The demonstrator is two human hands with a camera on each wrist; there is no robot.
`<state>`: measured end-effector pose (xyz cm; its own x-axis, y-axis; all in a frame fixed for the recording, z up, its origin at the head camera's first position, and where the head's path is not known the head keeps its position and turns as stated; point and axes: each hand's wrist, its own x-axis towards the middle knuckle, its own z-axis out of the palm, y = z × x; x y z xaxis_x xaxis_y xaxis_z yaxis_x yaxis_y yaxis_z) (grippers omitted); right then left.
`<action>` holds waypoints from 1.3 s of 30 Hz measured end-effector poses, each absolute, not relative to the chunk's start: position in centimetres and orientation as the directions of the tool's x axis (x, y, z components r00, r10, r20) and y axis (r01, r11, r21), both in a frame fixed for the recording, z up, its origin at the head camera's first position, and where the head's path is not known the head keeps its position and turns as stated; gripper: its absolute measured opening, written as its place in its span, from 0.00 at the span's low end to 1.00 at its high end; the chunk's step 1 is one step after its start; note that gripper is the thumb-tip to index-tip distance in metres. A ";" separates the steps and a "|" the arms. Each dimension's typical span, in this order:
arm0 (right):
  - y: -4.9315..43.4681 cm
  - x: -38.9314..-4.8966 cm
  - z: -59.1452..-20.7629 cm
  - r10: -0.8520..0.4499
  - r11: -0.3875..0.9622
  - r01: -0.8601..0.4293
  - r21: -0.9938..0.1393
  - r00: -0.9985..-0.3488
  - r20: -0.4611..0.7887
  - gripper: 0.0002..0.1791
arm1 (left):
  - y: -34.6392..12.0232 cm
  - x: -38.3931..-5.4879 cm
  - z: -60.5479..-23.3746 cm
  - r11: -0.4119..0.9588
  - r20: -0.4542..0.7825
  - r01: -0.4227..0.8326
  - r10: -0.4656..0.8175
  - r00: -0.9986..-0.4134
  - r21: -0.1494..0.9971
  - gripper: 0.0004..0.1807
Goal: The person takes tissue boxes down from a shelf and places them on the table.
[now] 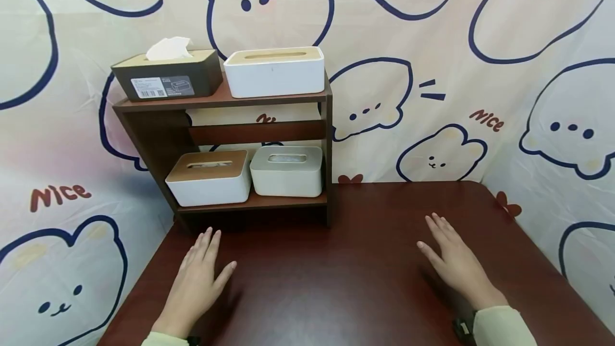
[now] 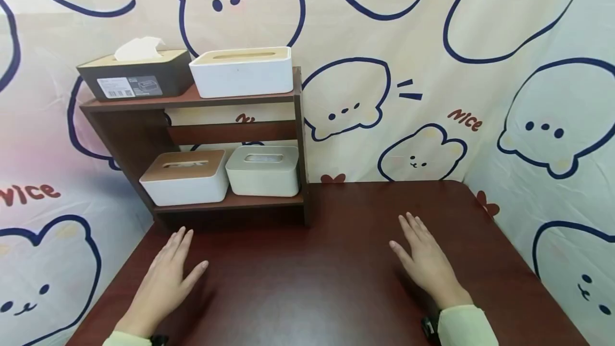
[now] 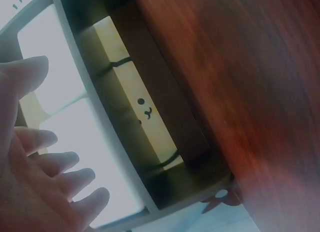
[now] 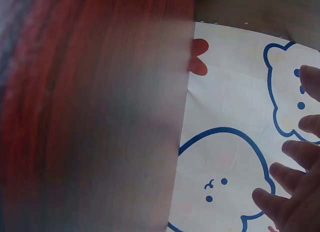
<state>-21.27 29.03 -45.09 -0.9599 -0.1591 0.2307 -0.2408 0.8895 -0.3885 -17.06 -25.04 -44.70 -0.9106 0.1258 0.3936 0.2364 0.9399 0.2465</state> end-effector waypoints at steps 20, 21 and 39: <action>26.7 -24.7 -45.8 -0.177 0.826 -0.314 -0.467 -0.933 0.314 0.40 | -29.0 -19.6 -44.0 0.941 0.381 0.069 -0.066 -0.922 0.331 0.50; 26.6 -25.0 -45.7 -0.177 0.824 -0.314 -0.472 -0.933 0.312 0.40 | -29.2 -19.9 -43.9 0.939 0.379 0.066 -0.071 -0.923 0.338 0.50; 22.1 -28.4 -44.8 -0.256 0.787 -0.383 -0.484 -0.916 0.310 0.40 | -32.5 -22.9 -39.9 0.878 0.447 0.055 -0.188 -0.875 0.476 0.44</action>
